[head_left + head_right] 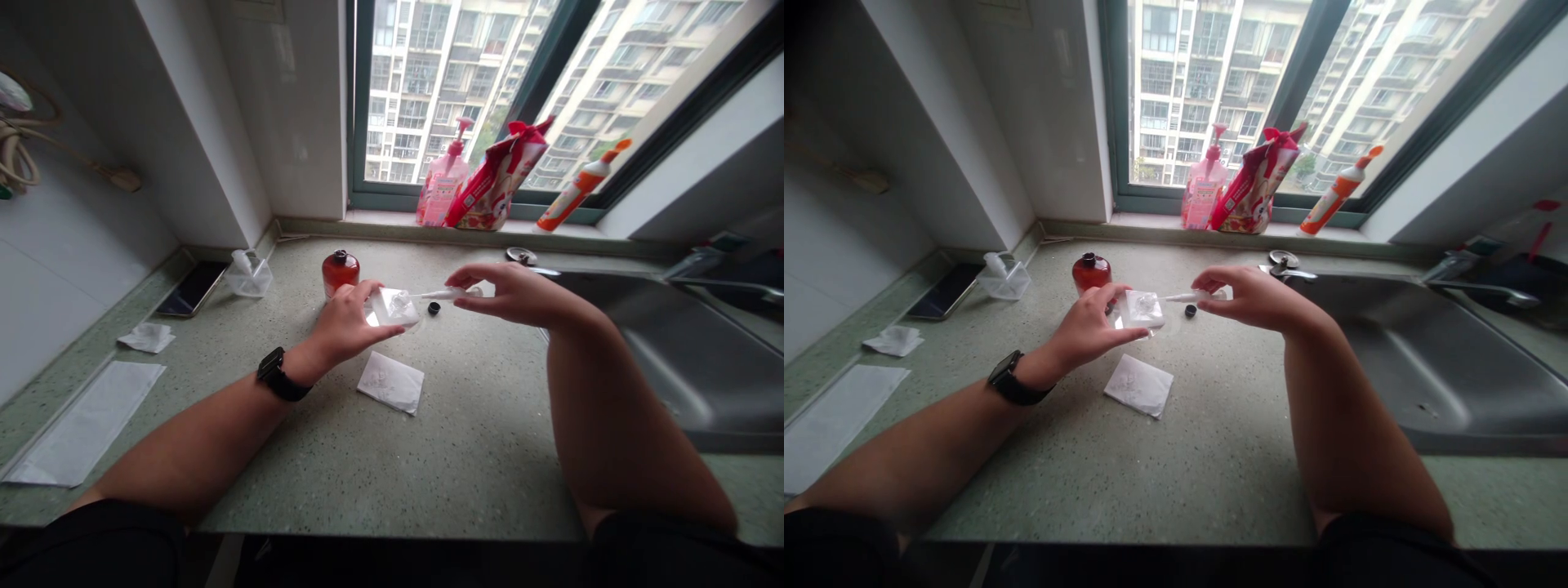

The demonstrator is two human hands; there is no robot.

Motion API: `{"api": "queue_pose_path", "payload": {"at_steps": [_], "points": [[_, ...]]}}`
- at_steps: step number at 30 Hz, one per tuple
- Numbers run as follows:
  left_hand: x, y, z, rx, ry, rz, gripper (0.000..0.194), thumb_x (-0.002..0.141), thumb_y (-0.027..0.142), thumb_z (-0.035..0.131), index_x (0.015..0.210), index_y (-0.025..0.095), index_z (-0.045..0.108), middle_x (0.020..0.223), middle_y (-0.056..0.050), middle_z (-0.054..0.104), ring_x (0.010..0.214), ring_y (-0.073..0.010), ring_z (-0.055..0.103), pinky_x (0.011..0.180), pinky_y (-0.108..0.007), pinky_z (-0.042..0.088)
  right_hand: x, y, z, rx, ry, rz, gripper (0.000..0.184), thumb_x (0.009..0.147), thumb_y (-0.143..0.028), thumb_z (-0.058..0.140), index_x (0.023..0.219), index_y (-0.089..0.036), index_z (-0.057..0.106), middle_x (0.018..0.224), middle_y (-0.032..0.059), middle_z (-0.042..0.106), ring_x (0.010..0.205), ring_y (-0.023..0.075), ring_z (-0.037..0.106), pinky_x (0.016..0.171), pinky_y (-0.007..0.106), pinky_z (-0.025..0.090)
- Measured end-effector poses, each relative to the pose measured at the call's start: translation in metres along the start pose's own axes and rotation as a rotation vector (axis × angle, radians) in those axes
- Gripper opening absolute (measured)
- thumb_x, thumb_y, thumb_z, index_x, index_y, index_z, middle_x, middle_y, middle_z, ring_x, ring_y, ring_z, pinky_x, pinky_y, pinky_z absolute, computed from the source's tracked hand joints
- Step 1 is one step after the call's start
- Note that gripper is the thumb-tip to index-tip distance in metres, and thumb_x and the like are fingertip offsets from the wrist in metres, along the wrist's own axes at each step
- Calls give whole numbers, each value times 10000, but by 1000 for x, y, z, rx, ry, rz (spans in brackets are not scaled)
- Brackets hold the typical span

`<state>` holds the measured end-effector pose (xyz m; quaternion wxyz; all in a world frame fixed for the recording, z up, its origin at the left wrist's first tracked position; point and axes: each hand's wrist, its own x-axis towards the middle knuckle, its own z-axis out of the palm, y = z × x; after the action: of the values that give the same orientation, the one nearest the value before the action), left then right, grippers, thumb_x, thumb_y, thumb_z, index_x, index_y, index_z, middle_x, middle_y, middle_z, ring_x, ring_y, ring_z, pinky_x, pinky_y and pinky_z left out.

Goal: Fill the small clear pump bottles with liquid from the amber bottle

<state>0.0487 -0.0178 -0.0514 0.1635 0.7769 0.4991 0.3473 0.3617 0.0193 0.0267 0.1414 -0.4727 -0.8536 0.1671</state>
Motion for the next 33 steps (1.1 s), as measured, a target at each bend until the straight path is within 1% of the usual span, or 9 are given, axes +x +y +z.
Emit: {"api": "queue_pose_path", "payload": {"at_steps": [4, 7, 9, 12, 14, 16, 19, 26, 33], "points": [[0, -1, 1, -5, 5, 13, 750, 755, 611, 960, 1321, 206, 680, 1170, -115, 760, 1050, -282, 709, 908, -418, 596, 1, 7, -3, 12, -19, 17, 441, 917, -618, 657, 1162, -281, 800, 1129, 68, 846, 1009, 265, 783, 950, 440, 604], [-1, -2, 1, -9, 7, 26, 749, 753, 621, 958, 1313, 206, 685, 1159, -115, 760, 1043, -285, 710, 915, -428, 601, 3, 25, -6, 31, 0, 53, 464, 900, -631, 685, 1182, -278, 789, 1168, 81, 841, 1058, 279, 775, 949, 448, 603], [-1, -3, 1, -10, 8, 42, 737, 760, 621, 953, 1310, 210, 686, 1156, -115, 760, 1041, -284, 710, 921, -430, 604, 4, 40, -7, -4, -13, 106, 451, 896, -615, 690, 1171, -271, 787, 1160, 86, 840, 1038, 280, 771, 912, 438, 603], [-1, -4, 1, -6, 4, 44, 727, 765, 605, 954, 1317, 215, 685, 1168, -121, 758, 1040, -284, 709, 920, -427, 608, 8, 57, -3, -137, -129, 235, 367, 914, -520, 672, 1132, -257, 804, 1066, 85, 842, 900, 254, 757, 794, 389, 583], [-1, -3, 1, 0, -5, 28, 739, 756, 602, 962, 1321, 214, 686, 1166, -126, 754, 1035, -288, 709, 910, -428, 611, 10, 64, 3, -209, -219, 305, 338, 921, -443, 664, 1148, -244, 818, 1042, 93, 844, 868, 245, 750, 759, 363, 565], [-1, -3, 1, 4, -13, 14, 745, 751, 600, 967, 1323, 211, 688, 1154, -126, 750, 1032, -292, 709, 905, -431, 612, 13, 66, 10, -244, -284, 352, 348, 926, -388, 659, 1193, -234, 821, 1093, 103, 848, 917, 250, 760, 776, 349, 562], [-1, -1, 0, 9, -21, 17, 733, 767, 585, 962, 1332, 206, 687, 1151, -120, 749, 1038, -293, 708, 924, -442, 608, 17, 69, 17, -264, -325, 384, 365, 930, -354, 658, 1235, -232, 818, 1176, 104, 845, 995, 257, 766, 823, 346, 559], [-1, -1, -1, 3, -13, 40, 717, 770, 587, 959, 1320, 215, 689, 1137, -113, 755, 1043, -296, 708, 935, -449, 609, 20, 76, 24, -277, -345, 389, 386, 940, -376, 663, 1269, -242, 814, 1233, 108, 835, 1060, 271, 760, 853, 354, 556], [-2, 0, -1, -25, 0, 59, 694, 770, 570, 961, 1310, 228, 690, 1153, -114, 760, 1059, -298, 714, 918, -440, 619, 23, 83, 33, -280, -342, 406, 365, 928, -345, 672, 1247, -264, 830, 1221, 104, 841, 1059, 273, 774, 850, 355, 577]]}}
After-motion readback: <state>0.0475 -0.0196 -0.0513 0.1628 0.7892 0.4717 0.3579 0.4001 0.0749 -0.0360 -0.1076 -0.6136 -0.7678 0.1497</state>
